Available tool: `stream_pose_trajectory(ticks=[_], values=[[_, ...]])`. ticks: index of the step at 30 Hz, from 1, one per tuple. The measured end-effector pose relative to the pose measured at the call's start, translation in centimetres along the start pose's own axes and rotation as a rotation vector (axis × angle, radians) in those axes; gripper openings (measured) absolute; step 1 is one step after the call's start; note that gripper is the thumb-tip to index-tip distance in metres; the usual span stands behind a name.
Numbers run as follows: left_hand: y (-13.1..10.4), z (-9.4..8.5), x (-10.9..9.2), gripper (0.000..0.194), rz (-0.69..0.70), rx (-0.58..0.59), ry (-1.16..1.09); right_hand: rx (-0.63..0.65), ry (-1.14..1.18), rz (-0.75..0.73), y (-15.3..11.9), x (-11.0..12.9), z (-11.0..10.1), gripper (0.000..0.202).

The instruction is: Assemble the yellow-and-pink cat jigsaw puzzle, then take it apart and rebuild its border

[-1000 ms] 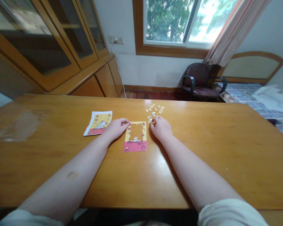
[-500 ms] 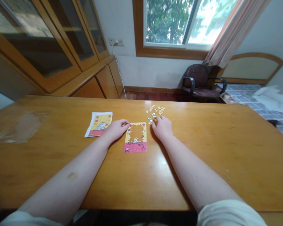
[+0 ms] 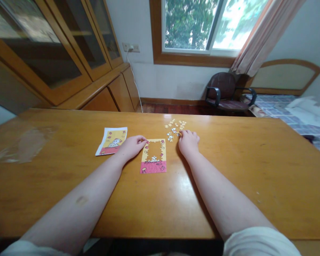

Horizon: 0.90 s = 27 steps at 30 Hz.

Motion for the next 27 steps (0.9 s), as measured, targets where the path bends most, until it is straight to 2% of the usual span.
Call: stream_pose_trajectory(ticks=[12,19,27], values=[[-0.04,-0.05,-0.04,0.027,-0.003,0.006,0.001,0.045,-0.017,-0.008,0.1,0.09,0.17,0.024],[0.03,0.06,0.12,0.027,-0.005,0.012,0.0,0.03,-0.073,0.04,0.12,0.07,0.33,0.027],[0.02,0.06,0.09,0.027,-0.011,0.012,0.001,0.033,-0.134,0.0,-0.33,0.68,-0.19,0.027]])
Point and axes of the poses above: each hand's wrist, its own y-axis towards the middle knuckle, its own z-axis out of the palm, x = y × z, the point moved 2 cm from there along y, towards the middle knuckle, and after that the axes turned 1 degree about -z, right-handed, at the moved point
